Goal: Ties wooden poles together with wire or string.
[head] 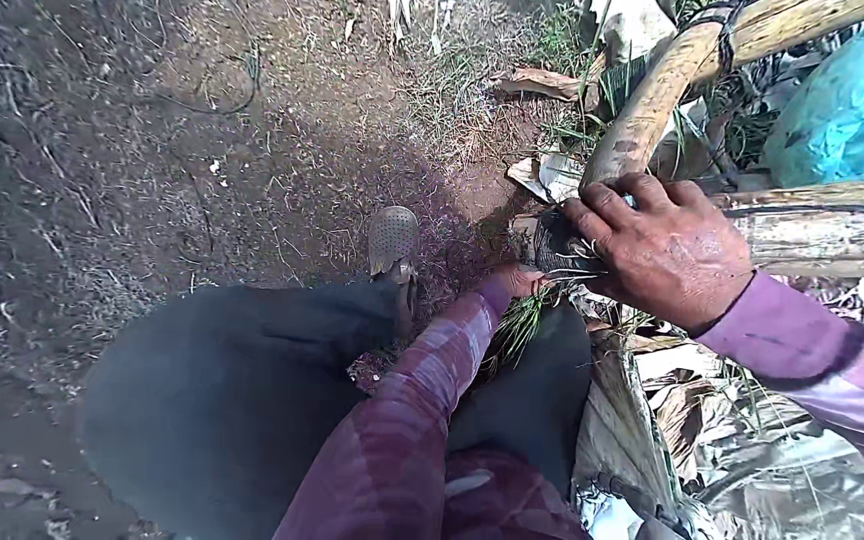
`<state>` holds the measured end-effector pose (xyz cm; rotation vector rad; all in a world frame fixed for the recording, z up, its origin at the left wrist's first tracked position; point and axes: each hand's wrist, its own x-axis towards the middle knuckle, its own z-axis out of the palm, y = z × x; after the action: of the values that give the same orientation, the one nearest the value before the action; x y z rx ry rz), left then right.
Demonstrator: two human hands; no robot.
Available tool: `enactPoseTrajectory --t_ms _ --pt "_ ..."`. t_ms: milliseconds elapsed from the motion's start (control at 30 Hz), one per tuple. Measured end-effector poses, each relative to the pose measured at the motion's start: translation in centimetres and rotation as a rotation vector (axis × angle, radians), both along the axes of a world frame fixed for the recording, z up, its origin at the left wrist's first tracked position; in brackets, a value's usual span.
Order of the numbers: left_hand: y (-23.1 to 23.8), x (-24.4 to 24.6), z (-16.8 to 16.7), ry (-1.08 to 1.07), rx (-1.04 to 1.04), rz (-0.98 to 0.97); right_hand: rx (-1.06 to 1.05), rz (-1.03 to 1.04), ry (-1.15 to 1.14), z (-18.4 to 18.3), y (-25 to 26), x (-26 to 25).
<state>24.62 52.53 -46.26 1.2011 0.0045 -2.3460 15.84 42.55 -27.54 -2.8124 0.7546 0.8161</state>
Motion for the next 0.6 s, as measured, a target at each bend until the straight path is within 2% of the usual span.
enactPoseTrajectory --t_ms 67,133,200,233,267,300,333,433,533,600 --pt "1.1 -2.3 -1.1 0.085 -0.04 -0.038 -0.012 0.004 -0.033 -0.2 -0.1 -0.1" --pt "2.0 -2.8 0.7 0.051 -0.092 -0.026 -0.016 -0.018 -0.052 -0.3 0.2 -0.2" --pt "2.6 -1.5 3.7 -0.074 -0.184 -0.061 0.022 -0.094 0.008 0.7 0.1 1.0" --pt "2.9 -0.2 5.6 -0.15 -0.238 -0.102 0.114 -0.161 0.173 2.4 -0.1 2.8" --pt "3.1 1.1 7.6 -0.222 -0.302 -0.154 0.229 -0.198 0.474 4.2 -0.9 5.3" --pt "3.2 2.4 9.4 -0.289 -0.387 -0.221 0.138 -0.189 0.213 2.6 -0.6 3.4" --pt "3.1 3.8 11.1 -0.346 -0.488 -0.295 0.068 -0.149 0.053 1.1 -0.7 2.1" --pt "2.2 7.2 14.0 -0.47 -0.721 -0.493 0.044 -0.091 0.05 0.2 -1.5 2.2" --pt "-0.3 10.2 15.3 -0.466 -0.925 -0.722 0.046 -0.079 0.015 0.0 -1.9 2.1" --pt "-2.8 12.9 16.5 -0.472 -1.059 -0.855 0.061 -0.107 -0.059 1.2 -1.3 2.3"
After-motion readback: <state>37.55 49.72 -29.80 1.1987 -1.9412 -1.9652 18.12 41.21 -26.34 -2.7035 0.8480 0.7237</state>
